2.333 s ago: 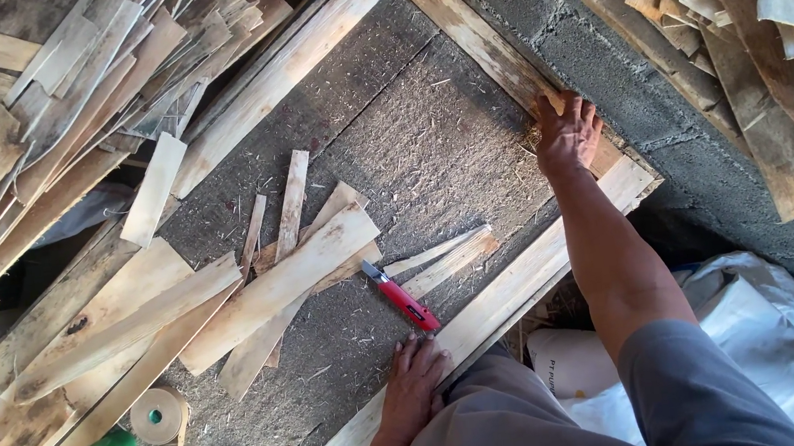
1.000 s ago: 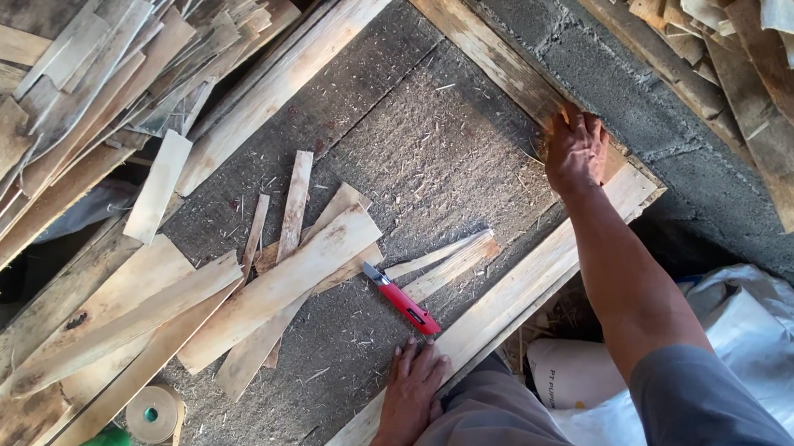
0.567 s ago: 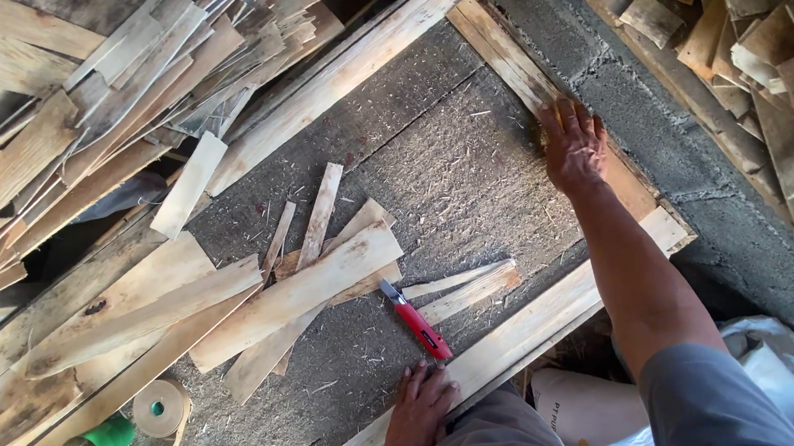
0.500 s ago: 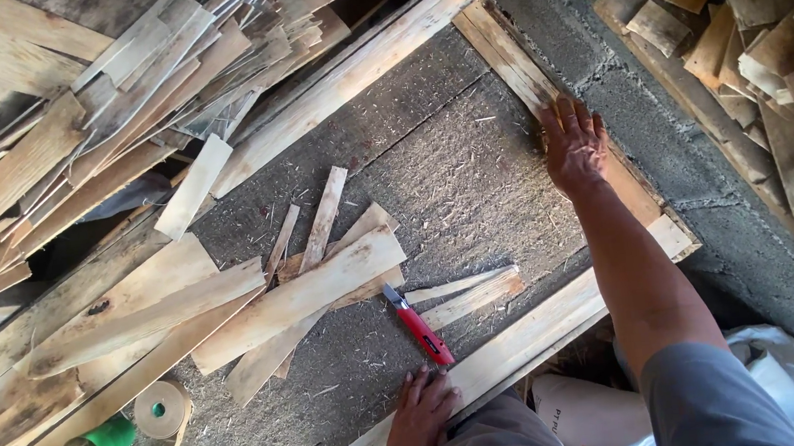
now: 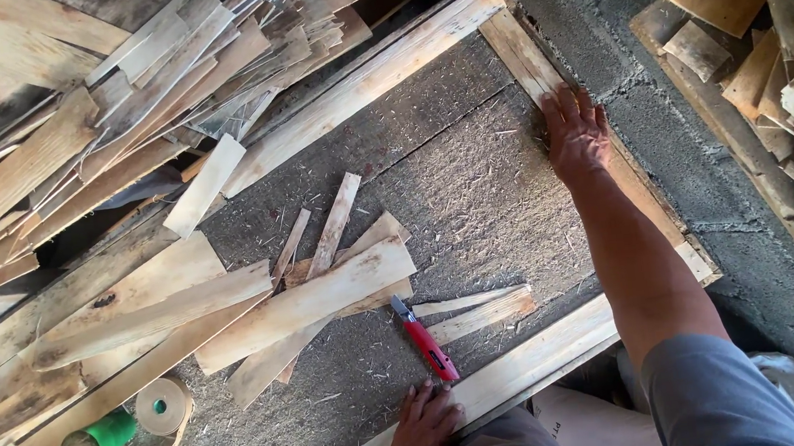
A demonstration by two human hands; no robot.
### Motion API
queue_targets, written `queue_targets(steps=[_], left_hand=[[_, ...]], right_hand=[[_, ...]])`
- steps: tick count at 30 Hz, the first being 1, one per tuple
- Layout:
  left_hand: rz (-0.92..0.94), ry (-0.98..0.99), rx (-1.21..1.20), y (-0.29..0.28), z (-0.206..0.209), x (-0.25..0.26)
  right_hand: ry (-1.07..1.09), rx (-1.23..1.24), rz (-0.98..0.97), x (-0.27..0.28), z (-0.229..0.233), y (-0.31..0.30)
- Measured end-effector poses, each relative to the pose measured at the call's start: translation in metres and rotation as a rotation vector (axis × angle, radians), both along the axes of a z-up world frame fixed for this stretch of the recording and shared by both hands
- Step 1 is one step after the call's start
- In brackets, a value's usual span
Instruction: Sort and organize thin strips of wood in a workshop environment.
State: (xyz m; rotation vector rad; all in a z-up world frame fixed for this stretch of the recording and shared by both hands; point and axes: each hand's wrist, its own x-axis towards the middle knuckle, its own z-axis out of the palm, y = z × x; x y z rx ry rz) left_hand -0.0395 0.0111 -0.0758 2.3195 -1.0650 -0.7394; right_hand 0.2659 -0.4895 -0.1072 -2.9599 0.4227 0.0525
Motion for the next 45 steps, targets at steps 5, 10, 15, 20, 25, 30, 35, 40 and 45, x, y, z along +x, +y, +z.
queue_targets(steps=[5,10,15,20,25,30,35,40,45], left_hand=[[0.018,0.021,-0.007,0.0,0.003,0.0],[0.027,-0.032,-0.032,0.002,0.0,-0.003],[0.027,-0.05,-0.052,0.003,-0.002,-0.007],[0.014,0.013,-0.021,-0.007,0.028,0.009],[-0.005,0.062,-0.031,-0.007,0.035,0.012],[-0.006,0.069,-0.012,-0.011,0.046,0.017],[0.007,0.078,-0.016,-0.011,0.054,0.019],[0.0,0.073,-0.033,-0.011,0.055,0.02],[0.147,0.1,-0.084,-0.008,0.044,0.02]], right_hand=[[0.029,-0.021,-0.035,0.004,-0.009,0.001],[0.094,-0.035,-0.078,0.007,-0.013,0.004],[0.091,0.04,-0.08,0.003,-0.001,0.006],[0.08,0.061,-0.079,0.002,-0.013,0.001],[0.092,0.047,-0.091,0.005,-0.011,0.001],[0.095,0.07,-0.087,0.003,-0.009,0.0],[0.084,0.107,-0.078,0.002,-0.011,-0.003],[0.145,0.114,-0.094,0.002,-0.008,-0.005],[0.161,0.141,-0.123,0.007,0.03,0.005]])
